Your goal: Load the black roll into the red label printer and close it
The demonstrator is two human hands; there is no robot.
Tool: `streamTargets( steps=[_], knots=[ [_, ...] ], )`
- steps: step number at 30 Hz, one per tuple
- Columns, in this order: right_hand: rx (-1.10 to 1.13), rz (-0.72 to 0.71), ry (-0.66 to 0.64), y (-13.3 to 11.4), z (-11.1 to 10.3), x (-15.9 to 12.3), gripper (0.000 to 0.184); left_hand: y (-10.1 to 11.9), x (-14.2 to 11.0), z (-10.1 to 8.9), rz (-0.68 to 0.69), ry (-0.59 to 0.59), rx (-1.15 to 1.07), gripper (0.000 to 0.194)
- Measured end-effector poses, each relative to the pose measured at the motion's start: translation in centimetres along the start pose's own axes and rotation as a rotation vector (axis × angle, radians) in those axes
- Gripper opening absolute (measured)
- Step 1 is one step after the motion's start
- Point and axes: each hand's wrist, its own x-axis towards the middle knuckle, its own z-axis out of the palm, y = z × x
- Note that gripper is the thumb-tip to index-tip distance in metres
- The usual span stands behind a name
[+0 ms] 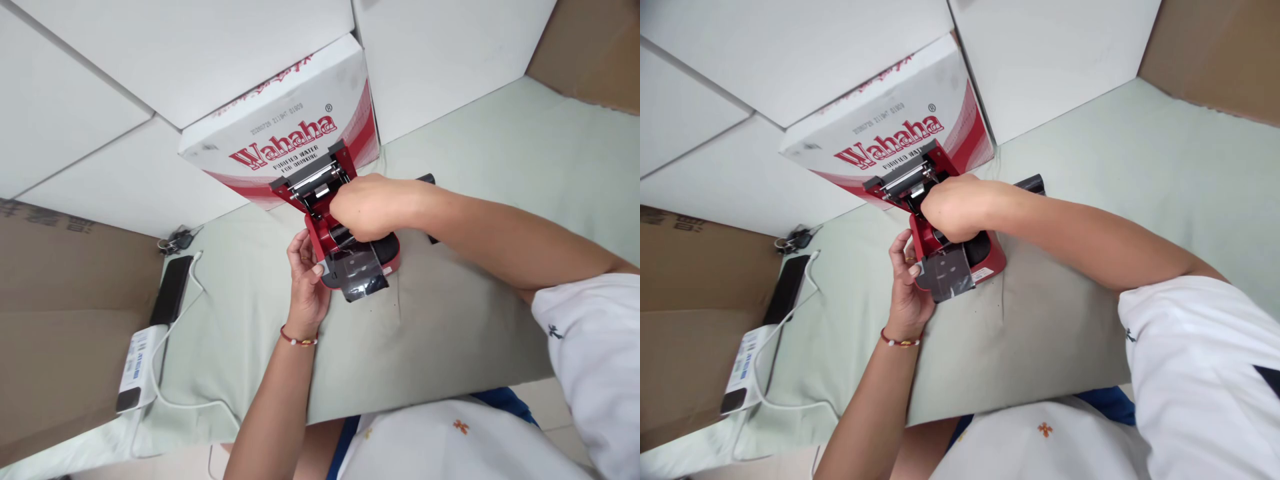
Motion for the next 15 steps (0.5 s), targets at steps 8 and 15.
streamTargets(
  steps=[8,15],
  knots=[
    [0.014,-0.05,-0.061,0.6,0.0,0.1,0.032,0.0,0.0,0.0,0.002,-0.019,-0.002,0.069],
    [0.161,-0.209,0.289,1.7,-2.6,-2.4,0.046,0.0,-0.1,-0.1,0.001,-0.011,0.022,0.072]
  ],
)
